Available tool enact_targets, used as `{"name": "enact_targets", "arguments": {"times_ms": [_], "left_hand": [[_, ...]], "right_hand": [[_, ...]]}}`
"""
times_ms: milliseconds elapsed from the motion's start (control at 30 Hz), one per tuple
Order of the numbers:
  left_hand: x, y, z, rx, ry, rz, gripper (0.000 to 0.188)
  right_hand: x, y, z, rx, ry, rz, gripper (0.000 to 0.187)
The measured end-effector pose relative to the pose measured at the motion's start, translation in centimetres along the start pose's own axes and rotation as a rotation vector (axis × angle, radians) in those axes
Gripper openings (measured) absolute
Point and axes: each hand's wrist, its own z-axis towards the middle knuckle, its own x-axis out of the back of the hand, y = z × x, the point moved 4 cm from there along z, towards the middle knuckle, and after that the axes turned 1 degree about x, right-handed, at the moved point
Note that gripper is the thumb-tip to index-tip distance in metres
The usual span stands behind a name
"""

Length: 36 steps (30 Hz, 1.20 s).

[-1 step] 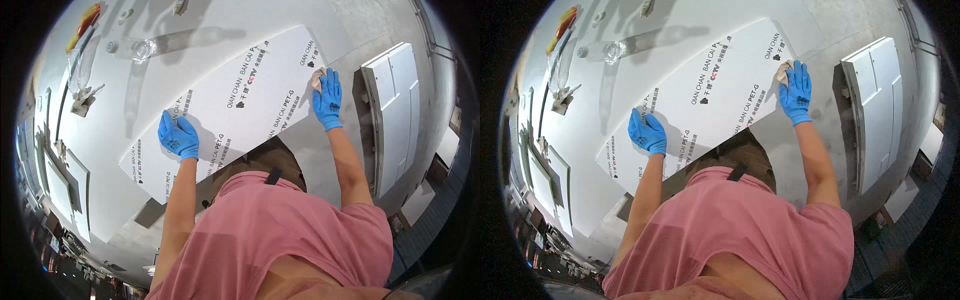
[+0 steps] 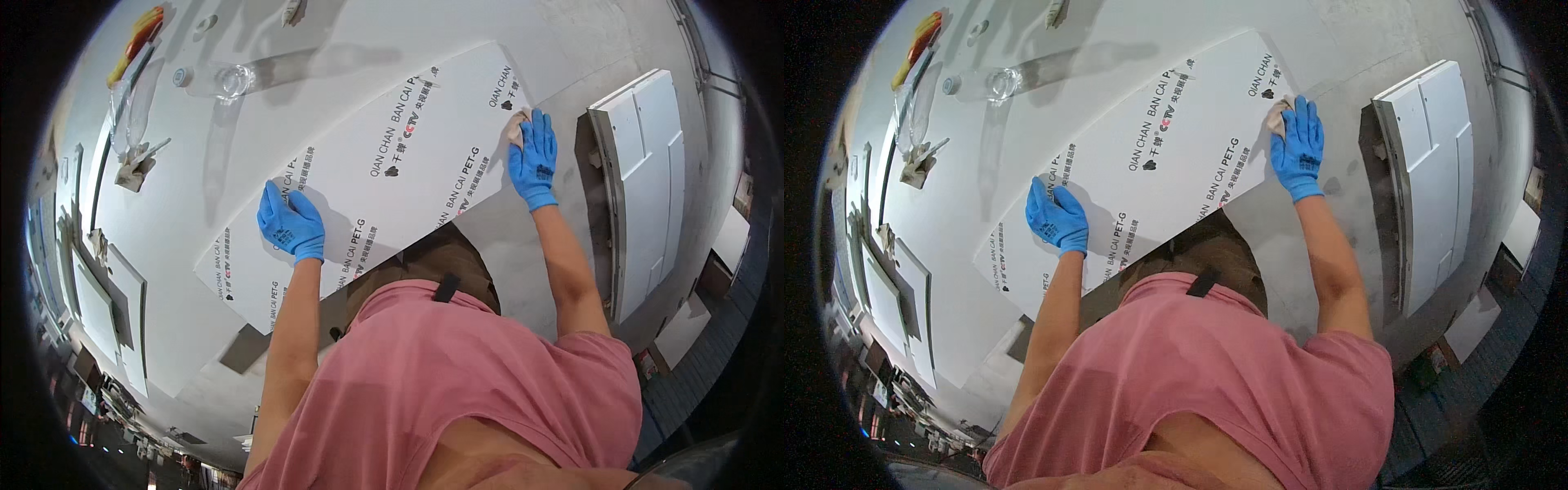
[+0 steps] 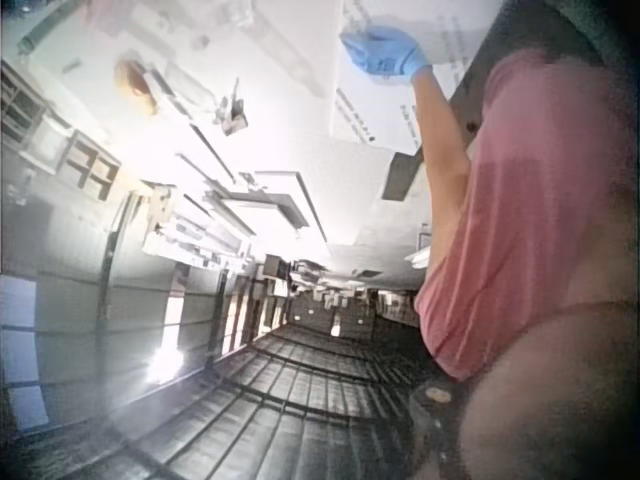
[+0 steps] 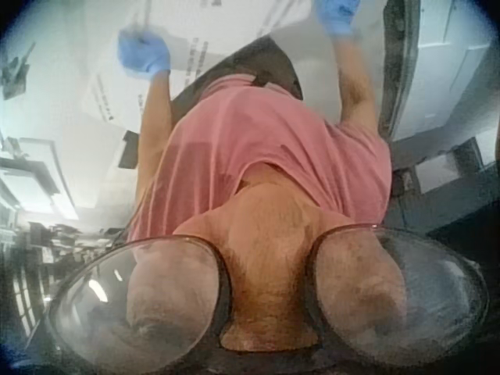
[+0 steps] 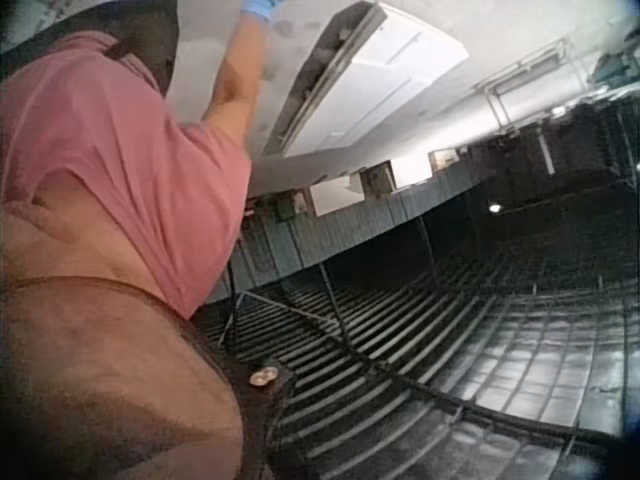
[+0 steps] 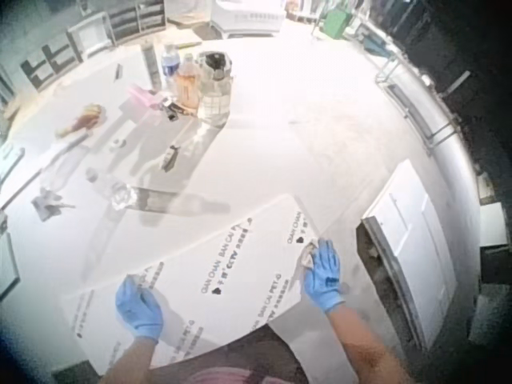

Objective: The person applies a white adhesive from a tube onto a large white panel using a plastic spreader, then wipes the surface with a cloth. The panel is flipped to reveal printed text on the reverse side, which is also wiped clean.

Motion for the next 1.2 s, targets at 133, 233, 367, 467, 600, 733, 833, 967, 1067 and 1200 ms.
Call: {"name": "enact_targets", "arguments": {"times_ms": [133,233,367,467,600,733,833,967,1067,1200], "left_hand": [[-0.5,0.2,0.2,-0.023,-0.017,-0.008,0.054],[-0.6,0.2,0.3,-0.049,-0.008,0.02,0.054],[-0.5,-0.1,-0.1,-0.053,0.033,-0.001,0.054],[-0.7,0.1,0.0,-0.031,0.013,0.008,0.054],[-0.5,0.0,-0.2,-0.041,0.023,0.052,0.053],[-0.2,0.6,0.3,-0.053,0.0,-0.023,0.053],[-0.2,0.5,0.0,-0.087,0.036,0.017,0.054],[0.0,-0.1,-0.4,-0.05,0.024,-0.001,0.054],[-0.5,1.0,0.3,-0.09,0.039,-0.014,0.053],[-0.2,0.1,-0.5,-0.053,0.036,0.019,0.053]], "right_hand": [[-2.7,-0.9,7.5,0.033,0.069,-0.023,0.049],[-4.6,-2.5,16.5,0.11,0.094,-0.075,0.046],[-5.1,-3.0,14.8,0.072,0.034,-0.033,0.048],[-4.7,-1.4,10.5,0.068,0.134,-0.117,0.051],[-4.4,-13.0,3.8,0.017,-0.029,0.076,0.06],[-3.5,-30.0,-4.5,0.367,-0.253,0.348,0.039],[-4.4,-29.5,-5.6,0.528,-0.254,0.334,0.04],[-3.9,-15.8,3.3,0.066,-0.236,-0.091,0.056],[-3.1,-1.7,5.6,-0.194,0.059,-0.231,0.059],[-3.9,-9.3,2.5,-0.254,0.048,-0.213,0.058]]}}
